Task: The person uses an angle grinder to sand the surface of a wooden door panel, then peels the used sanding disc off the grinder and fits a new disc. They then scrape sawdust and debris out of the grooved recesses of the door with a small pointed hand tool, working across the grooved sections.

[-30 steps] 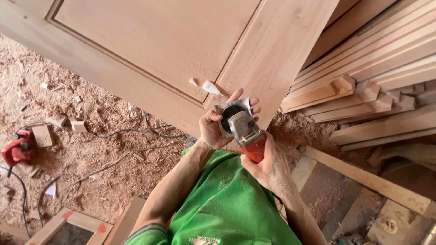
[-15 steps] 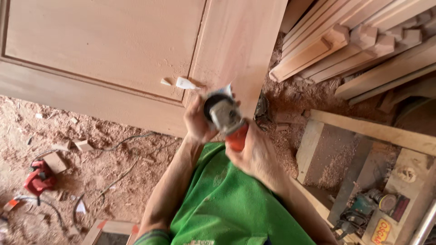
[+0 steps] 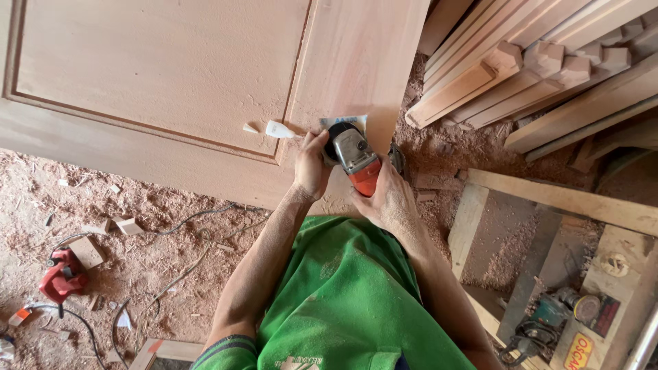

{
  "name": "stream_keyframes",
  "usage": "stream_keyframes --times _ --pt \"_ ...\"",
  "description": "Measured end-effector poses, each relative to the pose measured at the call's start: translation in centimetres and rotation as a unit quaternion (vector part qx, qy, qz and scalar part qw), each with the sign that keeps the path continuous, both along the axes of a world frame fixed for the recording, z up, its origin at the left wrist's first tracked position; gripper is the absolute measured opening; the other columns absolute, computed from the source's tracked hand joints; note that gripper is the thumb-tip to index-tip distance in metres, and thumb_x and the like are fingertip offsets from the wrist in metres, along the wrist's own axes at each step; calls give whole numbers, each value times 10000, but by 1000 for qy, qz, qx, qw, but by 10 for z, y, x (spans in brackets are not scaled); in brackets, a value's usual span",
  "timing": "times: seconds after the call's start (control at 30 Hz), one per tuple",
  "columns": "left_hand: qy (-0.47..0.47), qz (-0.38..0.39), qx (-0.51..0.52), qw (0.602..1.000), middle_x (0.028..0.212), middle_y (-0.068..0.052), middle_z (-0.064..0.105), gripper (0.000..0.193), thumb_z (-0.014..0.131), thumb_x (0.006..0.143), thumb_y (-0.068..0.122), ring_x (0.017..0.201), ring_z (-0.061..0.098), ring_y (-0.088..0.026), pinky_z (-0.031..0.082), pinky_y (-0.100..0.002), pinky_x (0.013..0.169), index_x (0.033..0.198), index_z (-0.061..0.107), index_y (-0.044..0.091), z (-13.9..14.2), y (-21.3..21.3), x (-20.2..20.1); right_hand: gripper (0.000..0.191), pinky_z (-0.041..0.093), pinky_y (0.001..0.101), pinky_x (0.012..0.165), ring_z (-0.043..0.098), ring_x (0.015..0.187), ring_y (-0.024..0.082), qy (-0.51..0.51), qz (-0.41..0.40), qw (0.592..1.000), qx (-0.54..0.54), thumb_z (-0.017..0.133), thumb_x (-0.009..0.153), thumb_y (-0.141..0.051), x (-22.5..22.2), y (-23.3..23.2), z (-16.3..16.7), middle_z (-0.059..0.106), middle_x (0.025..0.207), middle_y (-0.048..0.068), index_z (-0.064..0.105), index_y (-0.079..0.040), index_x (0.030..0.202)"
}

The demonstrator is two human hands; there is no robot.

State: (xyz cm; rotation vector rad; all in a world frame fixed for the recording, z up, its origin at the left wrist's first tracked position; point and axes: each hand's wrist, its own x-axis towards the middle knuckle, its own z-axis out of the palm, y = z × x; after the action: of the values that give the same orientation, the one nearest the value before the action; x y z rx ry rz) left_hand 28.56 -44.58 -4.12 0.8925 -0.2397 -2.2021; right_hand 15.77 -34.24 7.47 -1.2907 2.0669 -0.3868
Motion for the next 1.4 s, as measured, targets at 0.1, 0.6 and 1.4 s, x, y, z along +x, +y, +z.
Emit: stream_keyframes --times 0.1,0.6,1.4 --pt "-95 -25 -41 994 1000 -34 624 70 550 1034 112 932 598 -118 525 -302 853 1075 556 54 -8 -4 -5 766 539 550 871 668 1039 465 17 11 1000 -14 842 752 -309 -6 0 -10 637 1158 280 429 3 1317" --pt "-174 -117 -187 960 1169 -80 691 311 544 985 3 1054 651 -126 544 -285 938 1292 590 -26 -7 -12 -4 756 538 540 879 675 1012 475 -36 6 999 -19 836 758 -348 -24 6 -28 677 1079 299 455 46 1278" --pt "-573 -377 -375 623 868 -166 744 308 473 1008 55 661 718 -309 575 -466 571 1238 677 25 13 -46 1 694 592 538 799 714 905 462 26 5 999 34 803 792 -328 -13 2 -28 669 1030 283 413 11 1255"
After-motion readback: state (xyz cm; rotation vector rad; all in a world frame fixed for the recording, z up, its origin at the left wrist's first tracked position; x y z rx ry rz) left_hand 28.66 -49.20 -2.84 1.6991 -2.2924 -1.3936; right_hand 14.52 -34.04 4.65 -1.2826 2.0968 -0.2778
